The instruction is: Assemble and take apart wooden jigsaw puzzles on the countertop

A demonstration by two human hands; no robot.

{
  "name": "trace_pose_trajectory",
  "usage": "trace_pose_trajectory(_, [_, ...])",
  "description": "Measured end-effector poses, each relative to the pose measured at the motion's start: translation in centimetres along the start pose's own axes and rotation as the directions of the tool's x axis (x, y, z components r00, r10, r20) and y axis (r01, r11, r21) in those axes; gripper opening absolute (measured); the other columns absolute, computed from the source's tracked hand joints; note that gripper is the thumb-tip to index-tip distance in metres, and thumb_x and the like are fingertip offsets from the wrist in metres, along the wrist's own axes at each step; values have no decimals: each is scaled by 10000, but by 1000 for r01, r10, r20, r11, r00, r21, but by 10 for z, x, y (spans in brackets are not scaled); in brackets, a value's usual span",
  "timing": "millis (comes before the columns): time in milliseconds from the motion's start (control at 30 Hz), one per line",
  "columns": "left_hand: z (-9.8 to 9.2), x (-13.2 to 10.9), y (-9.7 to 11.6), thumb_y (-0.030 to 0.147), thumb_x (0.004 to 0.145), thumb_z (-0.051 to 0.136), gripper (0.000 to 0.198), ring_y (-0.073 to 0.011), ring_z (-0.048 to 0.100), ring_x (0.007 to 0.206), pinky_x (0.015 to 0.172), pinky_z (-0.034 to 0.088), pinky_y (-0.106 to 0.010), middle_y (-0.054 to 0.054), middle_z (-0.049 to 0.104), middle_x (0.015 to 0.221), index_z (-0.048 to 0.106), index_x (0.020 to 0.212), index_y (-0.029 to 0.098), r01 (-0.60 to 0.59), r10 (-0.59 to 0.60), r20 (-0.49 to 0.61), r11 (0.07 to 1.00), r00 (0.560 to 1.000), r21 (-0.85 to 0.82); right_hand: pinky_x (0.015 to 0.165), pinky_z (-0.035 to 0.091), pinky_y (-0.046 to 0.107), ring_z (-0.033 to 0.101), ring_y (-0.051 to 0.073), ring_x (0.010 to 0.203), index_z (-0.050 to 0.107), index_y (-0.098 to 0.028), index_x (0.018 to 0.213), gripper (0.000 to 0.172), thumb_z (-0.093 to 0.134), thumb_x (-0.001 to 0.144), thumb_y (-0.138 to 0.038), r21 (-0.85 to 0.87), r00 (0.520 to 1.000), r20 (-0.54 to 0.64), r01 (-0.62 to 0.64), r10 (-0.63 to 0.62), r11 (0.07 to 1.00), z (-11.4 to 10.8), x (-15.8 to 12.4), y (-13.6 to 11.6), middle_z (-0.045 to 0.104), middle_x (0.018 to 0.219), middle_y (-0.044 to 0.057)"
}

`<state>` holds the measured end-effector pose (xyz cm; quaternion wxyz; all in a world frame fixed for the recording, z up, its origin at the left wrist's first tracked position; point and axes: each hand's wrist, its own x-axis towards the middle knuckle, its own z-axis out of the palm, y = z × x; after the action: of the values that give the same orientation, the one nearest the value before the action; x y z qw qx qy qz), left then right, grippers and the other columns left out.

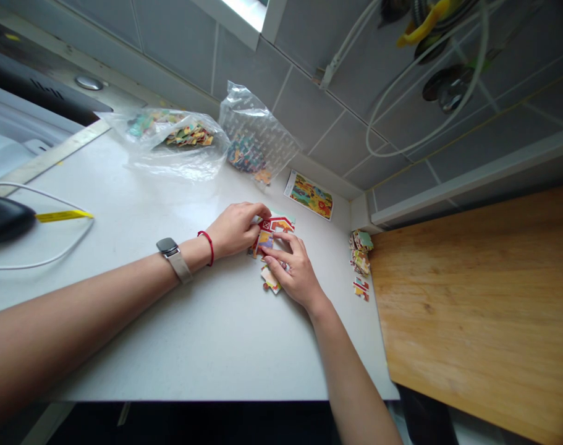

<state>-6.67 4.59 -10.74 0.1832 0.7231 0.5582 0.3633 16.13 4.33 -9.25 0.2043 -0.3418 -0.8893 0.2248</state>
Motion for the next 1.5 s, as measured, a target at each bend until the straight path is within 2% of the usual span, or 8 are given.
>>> trace_pose_trajectory(367, [-1, -1, -1, 321, 905, 625, 292, -304, 668, 1152, 1018, 510, -462, -104, 756, 1185, 707, 1165, 215, -101, 96, 76, 993, 992, 57, 1238, 421, 509, 515, 291, 1432, 755, -296, 1314, 329, 672, 1002, -359, 76, 999, 35, -42, 39, 996, -6, -2, -3, 569, 1497, 114])
trace_pose_trajectory(533, [-1, -2, -1, 318, 912, 624, 275, -305, 656, 1162, 1026, 498, -470, -91, 748, 1183, 722, 1156, 237, -107, 100, 89, 991, 991, 78, 1048, 581, 408, 688, 233, 1162, 709, -287, 1349, 375, 665, 1009, -435, 249, 993, -17, -110, 118, 962, -26, -9, 2, 678, 1274, 97])
trace_pose_trajectory(600, [-1, -2, -1, 305, 916, 611, 261, -306, 652, 1173, 1038, 492, -475, -86, 748, 1171, 724, 1141, 235, -113, 106, 94, 991, 990, 71, 975, 610, 395, 709, 223, 1054, 695, -286, 1352, 485, 766, 926, -506, 244, 990, 74, -138, 123, 960, -35, -12, 0, 678, 1224, 85])
trace_pose_trajectory(700, [0, -3, -2, 262, 912, 584, 245, -299, 652, 1176, 1060, 485, -474, -83, 749, 1154, 728, 1107, 223, -114, 109, 88, 992, 990, 57, 1029, 580, 453, 678, 272, 1105, 635, -280, 1416, 830, 938, 699, -566, 106, 974, 190, -142, 120, 984, -43, -15, -7, 652, 1235, 91])
trace_pose_trajectory(767, [1, -3, -3, 237, 907, 567, 241, -290, 657, 1162, 1063, 487, -468, -83, 751, 1146, 731, 1082, 217, -119, 114, 81, 992, 990, 52, 1042, 565, 476, 656, 298, 1134, 620, -276, 1428, 891, 970, 654, -546, 19, 968, 217, -130, 123, 991, -44, -16, -12, 649, 1221, 95])
trace_pose_trajectory(1067, [0, -3, 1, 221, 924, 546, 232, -283, 663, 1126, 1010, 494, -460, -88, 752, 1160, 741, 1048, 213, -152, 146, 85, 985, 986, 77, 1046, 569, 381, 696, 235, 1123, 697, -260, 1360, 533, 850, 858, -353, 125, 974, 222, -65, 36, 990, -44, -16, -13, 696, 1220, 84])
trace_pose_trajectory(1333, [1, -4, 0, 227, 938, 548, 228, -270, 656, 1110, 993, 486, -450, -75, 748, 1174, 750, 1043, 219, -166, 158, 86, 982, 984, 88, 893, 653, 362, 733, 231, 1130, 763, -276, 1266, 397, 835, 878, -325, 294, 999, 40, -16, 4, 956, -44, -16, -2, 762, 1252, 80])
trace_pose_trajectory(1500, [3, -5, -2, 225, 941, 549, 231, -269, 644, 1113, 1002, 472, -449, -74, 738, 1180, 745, 1063, 219, -169, 160, 89, 980, 983, 103, 1004, 611, 425, 743, 237, 1105, 813, -268, 1126, 228, 813, 901, -307, 205, 986, -143, -59, 89, 977, -35, -14, 13, 783, 1199, 85])
